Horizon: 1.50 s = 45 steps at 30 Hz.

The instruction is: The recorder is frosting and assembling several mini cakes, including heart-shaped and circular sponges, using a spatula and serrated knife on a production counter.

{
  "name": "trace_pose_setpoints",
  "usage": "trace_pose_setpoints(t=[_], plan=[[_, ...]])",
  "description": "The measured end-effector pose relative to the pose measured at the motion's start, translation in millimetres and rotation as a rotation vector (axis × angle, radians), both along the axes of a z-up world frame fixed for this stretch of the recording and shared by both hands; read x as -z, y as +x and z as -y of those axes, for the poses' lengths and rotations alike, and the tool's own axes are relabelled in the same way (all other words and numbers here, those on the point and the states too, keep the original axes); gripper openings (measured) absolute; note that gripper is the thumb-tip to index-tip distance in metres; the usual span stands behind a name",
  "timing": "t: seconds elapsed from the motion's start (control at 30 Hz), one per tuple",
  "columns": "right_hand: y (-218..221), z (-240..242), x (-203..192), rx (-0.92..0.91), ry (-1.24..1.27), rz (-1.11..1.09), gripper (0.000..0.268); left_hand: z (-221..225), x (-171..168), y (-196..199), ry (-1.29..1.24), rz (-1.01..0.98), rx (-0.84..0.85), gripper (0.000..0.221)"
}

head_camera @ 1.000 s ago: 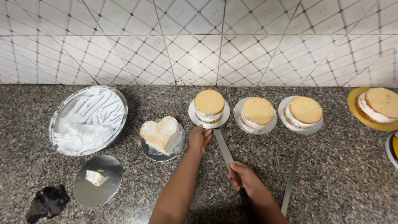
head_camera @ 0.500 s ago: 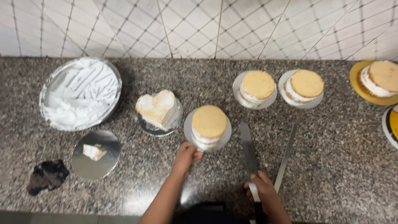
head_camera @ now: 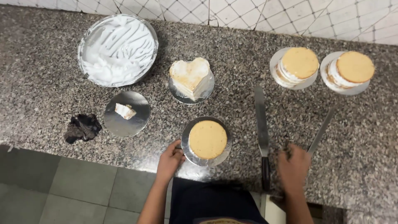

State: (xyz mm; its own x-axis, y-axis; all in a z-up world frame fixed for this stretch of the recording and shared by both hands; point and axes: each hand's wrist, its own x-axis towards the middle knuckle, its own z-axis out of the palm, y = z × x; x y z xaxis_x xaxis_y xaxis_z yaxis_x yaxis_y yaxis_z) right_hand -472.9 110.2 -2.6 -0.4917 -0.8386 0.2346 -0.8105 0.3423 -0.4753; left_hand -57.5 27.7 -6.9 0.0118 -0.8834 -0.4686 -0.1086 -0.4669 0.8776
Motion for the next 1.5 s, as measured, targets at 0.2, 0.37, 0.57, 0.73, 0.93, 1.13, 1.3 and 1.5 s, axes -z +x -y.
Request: trace_pose_setpoints(t=[0.2, 0.37, 0.57, 0.73, 0.93, 1.13, 1.3, 1.5], plan=[[-9.1, -90.7, 49.9, 0.424, 0.335, -0.187, 0.073, 13.7, -10.6, 40.9, 0.120, -0.131, 0.121, 0.041], [-3.1, -99.3, 40.0, 0.417, 0.211, -0.088, 0.077, 27.4, -0.9, 77.4, 0.063, -0.078, 0.187, 0.036], [48.4, -131.4, 28.8, 0.471, -0.123, 0.706, 0.039, 58.8, 0.7, 81.7, 0.087, -0.056, 0.355, 0.036], [155.8, -112.7, 13.6, 0.242, -0.527, 1.454, 0.028, 103.2, -9.3, 54.9, 0.026, 0.052, 0.546, 0.043], [210.6, -41.1, -9.3, 0.240, -0.371, 1.455, 0.063, 132.3, -1.7, 27.3, 0.110, 0.015, 0.644, 0.045], [210.0, -19.6, -4.1, 0.145, -0.304, 1.572, 0.074, 131.1, -12.7, 24.6, 0.141, 0.055, 0.593, 0.041], [191.8, -14.4, -5.3, 0.074, -0.247, 1.546, 0.071, 122.5, 2.0, 32.2, 0.118, 0.011, 0.538, 0.035], [157.9, 5.2, -0.4, -0.060, -0.131, 1.530, 0.069, 69.8, -12.5, 47.8, 0.142, 0.000, 0.471, 0.035]])
